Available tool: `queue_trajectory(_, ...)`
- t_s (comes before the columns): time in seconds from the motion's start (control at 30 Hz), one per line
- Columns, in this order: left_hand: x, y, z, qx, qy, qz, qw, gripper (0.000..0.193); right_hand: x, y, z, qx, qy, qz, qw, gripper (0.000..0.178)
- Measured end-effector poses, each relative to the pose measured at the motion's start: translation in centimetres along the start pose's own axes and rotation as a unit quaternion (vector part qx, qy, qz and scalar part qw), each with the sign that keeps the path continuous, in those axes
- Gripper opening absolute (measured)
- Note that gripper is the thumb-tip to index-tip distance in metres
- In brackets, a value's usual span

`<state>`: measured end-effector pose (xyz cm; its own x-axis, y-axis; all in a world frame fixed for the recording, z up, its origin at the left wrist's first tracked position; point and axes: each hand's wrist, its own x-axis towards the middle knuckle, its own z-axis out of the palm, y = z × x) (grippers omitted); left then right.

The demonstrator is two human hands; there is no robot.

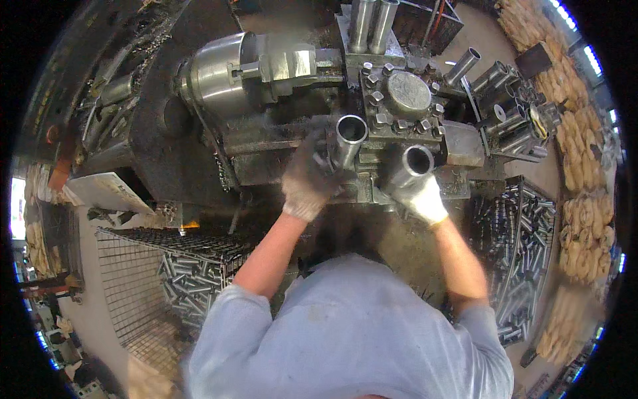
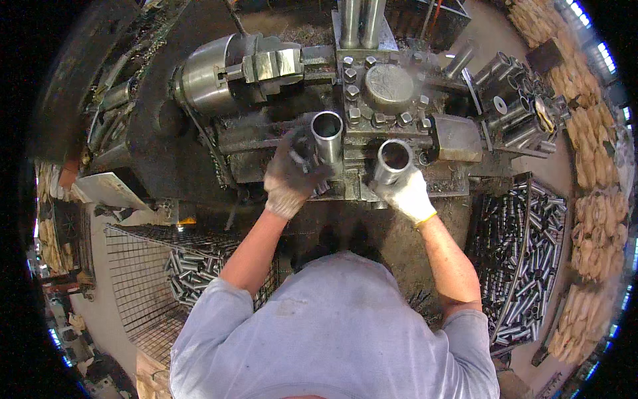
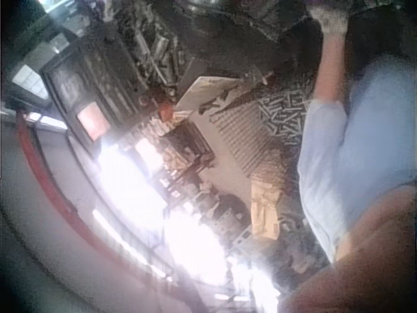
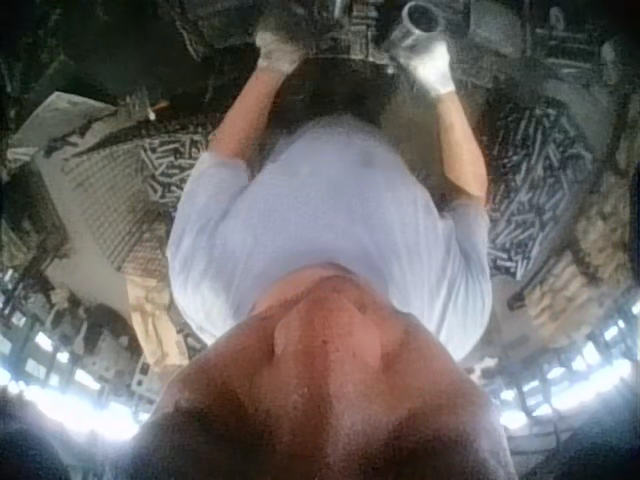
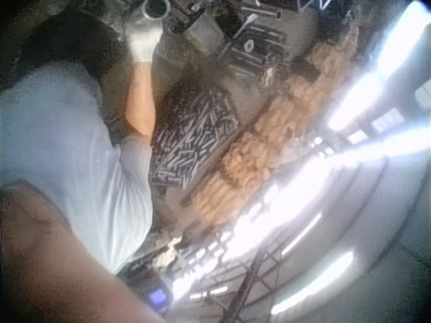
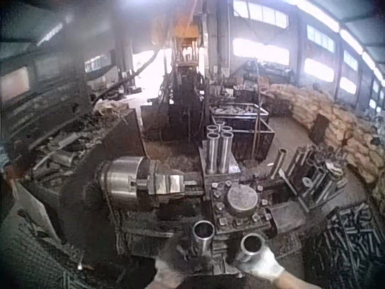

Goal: The person repeatedly picks up cylindrical metal rods from a wire basket, inserts them into a lathe chuck, and removes them after a brief machine cycle. The person then places the processed rods into a collection bin. This cycle is repeated continuously throughout the clip.

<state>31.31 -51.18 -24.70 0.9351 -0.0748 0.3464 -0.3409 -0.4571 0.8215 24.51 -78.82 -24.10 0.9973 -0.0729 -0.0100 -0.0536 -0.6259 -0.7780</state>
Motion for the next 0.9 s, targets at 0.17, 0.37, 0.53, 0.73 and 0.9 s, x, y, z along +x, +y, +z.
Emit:
queue_trajectory(0.17,5.1,0.2,2.0,-0.007,-0.056,0.034,0.998,0.071,-3.0,-2.1,-0.2,-0.335,-0.092,0.107,0.931,0.048)
queue_trajectory(0.37,3.4,-1.1,-6.9,-0.418,0.044,-0.246,0.873,0.057,-2.5,-9.0,10.5,-0.101,-0.111,-0.109,0.983,0.049)
queue_trajectory(0.53,0.4,-2.5,-11.1,-0.673,0.007,-0.252,0.696,0.073,3.0,-8.3,15.2,-0.211,-0.014,-0.122,0.97,0.046)
queue_trajectory(0.73,-0.4,-1.6,-10.6,-0.623,0.073,-0.276,0.728,0.071,5.2,-16.9,7.7,0.088,-0.146,-0.079,0.982,0.037)
queue_trajectory(0.9,2.3,-0.8,-9.2,-0.56,0.014,-0.129,0.818,0.069,6.6,-22.6,7.3,0.04,-0.191,0.0,0.981,0.085)
